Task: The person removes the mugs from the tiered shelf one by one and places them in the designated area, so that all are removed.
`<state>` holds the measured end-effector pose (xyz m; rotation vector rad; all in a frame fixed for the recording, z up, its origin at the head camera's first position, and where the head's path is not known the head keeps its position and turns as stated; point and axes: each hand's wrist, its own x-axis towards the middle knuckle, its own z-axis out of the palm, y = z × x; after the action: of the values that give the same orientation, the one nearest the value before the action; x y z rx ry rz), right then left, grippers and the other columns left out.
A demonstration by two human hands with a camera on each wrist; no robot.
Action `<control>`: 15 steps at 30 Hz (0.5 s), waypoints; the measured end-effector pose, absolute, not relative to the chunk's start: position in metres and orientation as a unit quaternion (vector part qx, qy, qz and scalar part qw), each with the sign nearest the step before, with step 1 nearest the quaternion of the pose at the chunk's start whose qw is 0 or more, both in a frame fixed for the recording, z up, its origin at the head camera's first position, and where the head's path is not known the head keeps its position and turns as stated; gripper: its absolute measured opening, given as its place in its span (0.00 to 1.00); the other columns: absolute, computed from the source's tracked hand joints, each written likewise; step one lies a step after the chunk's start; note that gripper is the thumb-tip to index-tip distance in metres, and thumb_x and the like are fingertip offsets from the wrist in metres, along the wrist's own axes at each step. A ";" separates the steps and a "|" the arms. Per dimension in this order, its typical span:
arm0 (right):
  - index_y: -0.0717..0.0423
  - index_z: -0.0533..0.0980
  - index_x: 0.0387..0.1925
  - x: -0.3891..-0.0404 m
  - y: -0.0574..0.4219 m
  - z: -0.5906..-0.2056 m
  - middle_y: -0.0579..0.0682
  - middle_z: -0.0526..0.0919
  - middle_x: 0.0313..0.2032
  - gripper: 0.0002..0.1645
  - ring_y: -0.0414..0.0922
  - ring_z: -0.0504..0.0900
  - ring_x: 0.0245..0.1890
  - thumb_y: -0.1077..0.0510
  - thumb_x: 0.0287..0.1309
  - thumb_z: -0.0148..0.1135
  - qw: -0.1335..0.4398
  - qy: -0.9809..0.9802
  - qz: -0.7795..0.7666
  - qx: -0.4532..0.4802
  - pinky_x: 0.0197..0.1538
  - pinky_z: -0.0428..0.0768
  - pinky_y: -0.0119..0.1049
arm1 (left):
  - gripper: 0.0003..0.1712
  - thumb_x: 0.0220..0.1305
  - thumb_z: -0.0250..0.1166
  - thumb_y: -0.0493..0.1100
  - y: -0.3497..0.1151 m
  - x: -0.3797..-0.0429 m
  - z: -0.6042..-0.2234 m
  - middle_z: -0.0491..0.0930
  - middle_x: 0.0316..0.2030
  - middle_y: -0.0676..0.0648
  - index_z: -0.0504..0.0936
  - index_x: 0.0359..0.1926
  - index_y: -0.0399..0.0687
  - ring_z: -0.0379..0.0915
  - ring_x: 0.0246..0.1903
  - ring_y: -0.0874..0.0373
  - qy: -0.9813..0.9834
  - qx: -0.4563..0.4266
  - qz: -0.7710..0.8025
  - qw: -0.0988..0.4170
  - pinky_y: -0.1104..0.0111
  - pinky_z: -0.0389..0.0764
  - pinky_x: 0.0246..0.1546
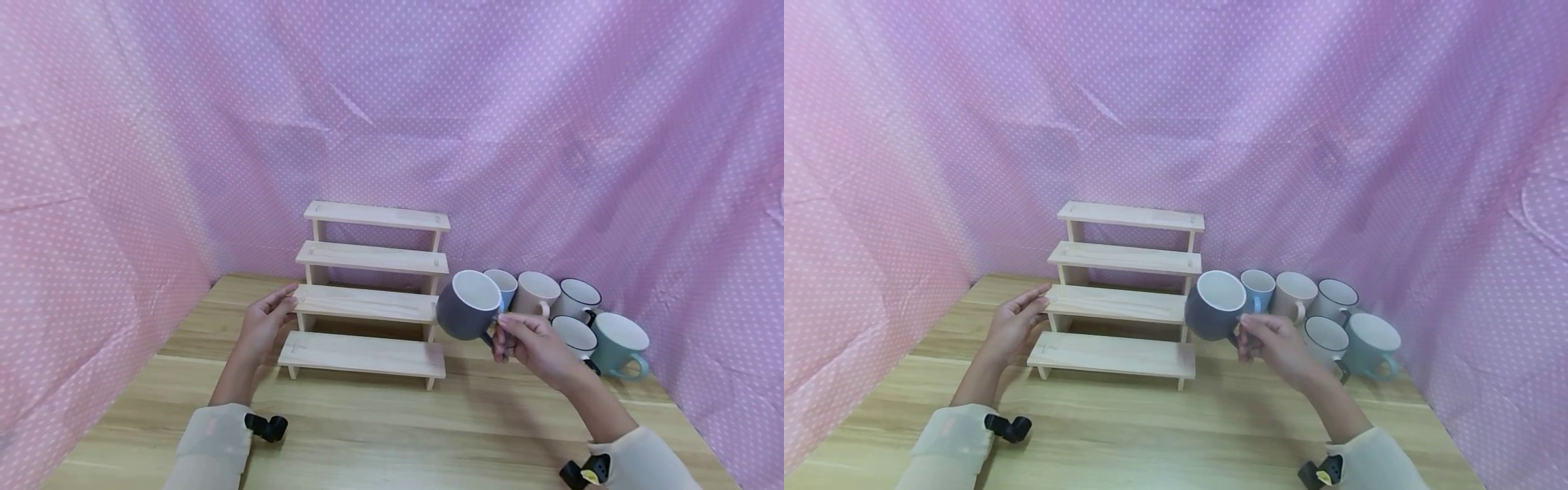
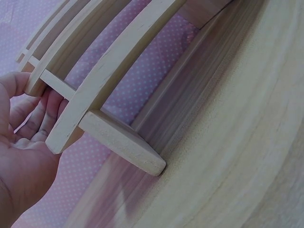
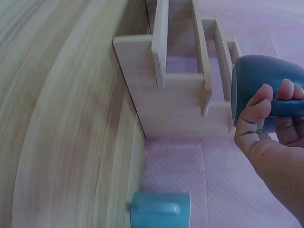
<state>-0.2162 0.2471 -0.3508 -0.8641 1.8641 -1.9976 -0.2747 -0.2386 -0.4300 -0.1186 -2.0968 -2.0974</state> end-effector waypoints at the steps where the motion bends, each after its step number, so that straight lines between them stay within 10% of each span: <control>1: 0.60 0.76 0.35 -0.216 0.251 -0.351 0.46 0.80 0.32 0.20 0.40 0.82 0.33 0.62 0.82 0.40 0.136 0.642 -0.693 -0.298 0.37 0.84 0.32 | 0.30 0.76 0.61 0.46 -0.239 -0.274 -0.430 0.79 0.46 0.55 0.69 0.72 0.35 0.80 0.46 0.67 -0.704 -0.039 -0.704 0.086 0.65 0.82 0.59; 15: 0.60 0.79 0.35 -0.209 0.303 -0.367 0.47 0.82 0.31 0.22 0.41 0.83 0.33 0.62 0.82 0.40 0.099 0.647 -0.719 -0.235 0.39 0.87 0.36 | 0.29 0.77 0.60 0.44 -0.238 -0.273 -0.428 0.78 0.46 0.54 0.69 0.72 0.35 0.80 0.45 0.65 -0.701 -0.038 -0.707 0.082 0.65 0.82 0.59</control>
<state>-0.2088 0.3034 -0.3670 -0.6938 1.9133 -2.1268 -0.2727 -0.2376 -0.4282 -0.1146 -2.0944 -2.1120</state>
